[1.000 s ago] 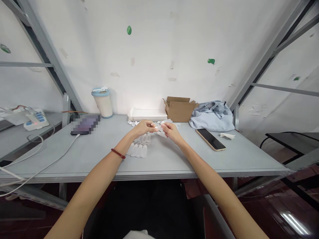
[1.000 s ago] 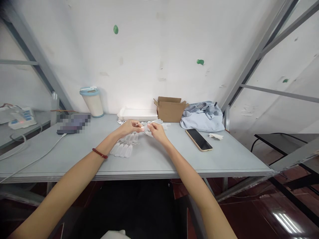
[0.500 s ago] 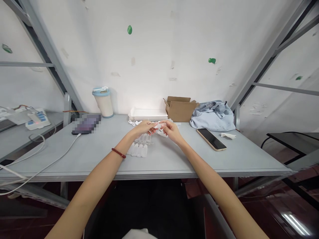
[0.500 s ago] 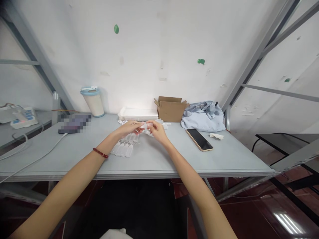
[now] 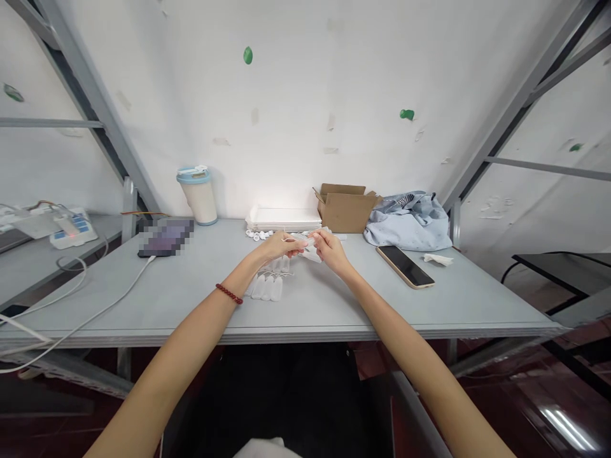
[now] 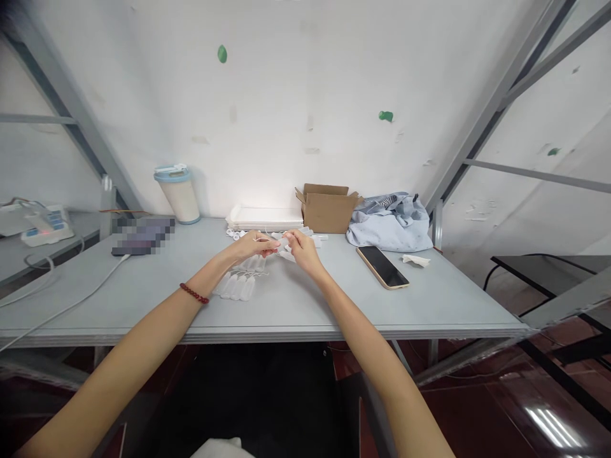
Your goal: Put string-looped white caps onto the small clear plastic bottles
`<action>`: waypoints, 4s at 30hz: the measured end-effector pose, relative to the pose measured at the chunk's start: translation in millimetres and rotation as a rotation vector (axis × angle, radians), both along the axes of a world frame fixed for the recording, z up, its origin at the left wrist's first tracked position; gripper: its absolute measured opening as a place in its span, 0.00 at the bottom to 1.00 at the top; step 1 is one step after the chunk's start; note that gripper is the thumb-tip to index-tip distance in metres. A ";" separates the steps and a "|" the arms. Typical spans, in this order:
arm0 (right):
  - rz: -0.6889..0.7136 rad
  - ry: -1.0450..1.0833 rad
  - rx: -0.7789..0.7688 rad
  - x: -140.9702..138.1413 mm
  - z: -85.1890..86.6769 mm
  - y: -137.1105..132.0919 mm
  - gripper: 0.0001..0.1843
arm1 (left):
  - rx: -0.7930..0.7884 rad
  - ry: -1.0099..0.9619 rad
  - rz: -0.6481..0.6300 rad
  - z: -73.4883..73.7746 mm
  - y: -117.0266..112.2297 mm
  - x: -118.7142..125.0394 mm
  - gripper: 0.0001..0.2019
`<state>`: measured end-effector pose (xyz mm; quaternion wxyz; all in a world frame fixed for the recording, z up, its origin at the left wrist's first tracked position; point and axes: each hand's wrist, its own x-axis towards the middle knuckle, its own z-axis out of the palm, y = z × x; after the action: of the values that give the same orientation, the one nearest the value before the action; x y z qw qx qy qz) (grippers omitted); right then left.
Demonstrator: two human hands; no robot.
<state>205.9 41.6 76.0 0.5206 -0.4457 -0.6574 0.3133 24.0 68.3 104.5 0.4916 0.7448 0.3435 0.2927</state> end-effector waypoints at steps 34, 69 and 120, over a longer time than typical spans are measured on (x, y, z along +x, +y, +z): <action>-0.327 -0.078 -0.041 22.2 -11.6 20.2 0.16 | 0.403 0.804 0.479 -21.5 56.6 -57.5 0.20; 0.078 -0.774 0.244 -27.6 -3.8 -22.4 0.15 | 0.393 0.819 0.522 -32.2 64.1 -58.4 0.20; 0.111 -0.953 0.079 -30.6 -3.7 -24.3 0.23 | 0.382 0.765 0.561 -30.3 61.0 -56.6 0.11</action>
<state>175.3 17.3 72.3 0.1602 -0.4836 -0.8571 0.0762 -32.6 129.3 74.2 0.0880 0.7543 0.6259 0.1775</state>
